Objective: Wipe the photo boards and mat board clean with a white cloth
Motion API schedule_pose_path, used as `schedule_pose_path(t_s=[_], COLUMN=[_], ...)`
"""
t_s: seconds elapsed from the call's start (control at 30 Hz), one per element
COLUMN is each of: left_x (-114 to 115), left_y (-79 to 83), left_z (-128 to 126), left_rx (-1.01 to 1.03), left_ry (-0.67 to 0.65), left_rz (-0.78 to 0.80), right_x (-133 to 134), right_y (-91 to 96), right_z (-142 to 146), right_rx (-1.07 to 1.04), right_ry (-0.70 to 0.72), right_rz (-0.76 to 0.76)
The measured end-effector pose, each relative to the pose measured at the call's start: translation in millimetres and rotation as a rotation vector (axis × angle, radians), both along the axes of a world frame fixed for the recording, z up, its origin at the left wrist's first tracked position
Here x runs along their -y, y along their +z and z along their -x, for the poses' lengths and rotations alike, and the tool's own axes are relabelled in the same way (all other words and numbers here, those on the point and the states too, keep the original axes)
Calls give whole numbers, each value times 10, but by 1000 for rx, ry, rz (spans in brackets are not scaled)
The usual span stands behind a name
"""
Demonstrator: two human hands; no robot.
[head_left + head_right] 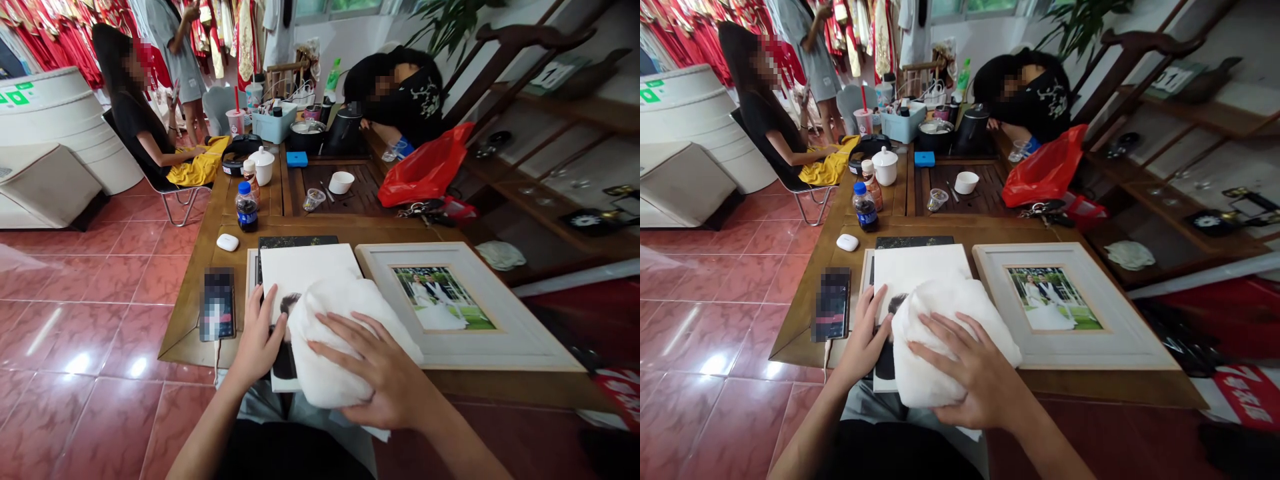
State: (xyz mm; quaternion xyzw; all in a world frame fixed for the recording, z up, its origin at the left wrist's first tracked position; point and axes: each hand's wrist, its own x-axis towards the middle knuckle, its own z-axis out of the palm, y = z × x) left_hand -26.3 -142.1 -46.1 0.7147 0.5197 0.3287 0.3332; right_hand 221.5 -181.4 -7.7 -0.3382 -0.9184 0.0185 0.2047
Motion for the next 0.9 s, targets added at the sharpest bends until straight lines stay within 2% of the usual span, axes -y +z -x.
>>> schedule_pose_path(t_s=[0.13,0.43,0.57,0.73,0.9], left_x=[-5,-3,-1,2,5], left_y=[-26,0,19,22,19], left_z=[14,23,28,19,6], left_rx=[0,-4,-10,-16,2], left_ry=[-1,7,-2,8,7], left_rz=[5,19,33,37,42], right_x=[-199,-943,-1126,-1085,-703], right_y=[5,81,85,64,47], right_z=[-50,-19,-12,-20,-42], right_rx=[-30,-10,-19,-14,-7], right_ry=[-54,-275,-340,-354,-285], right_rz=[7,15,7,-8,-34])
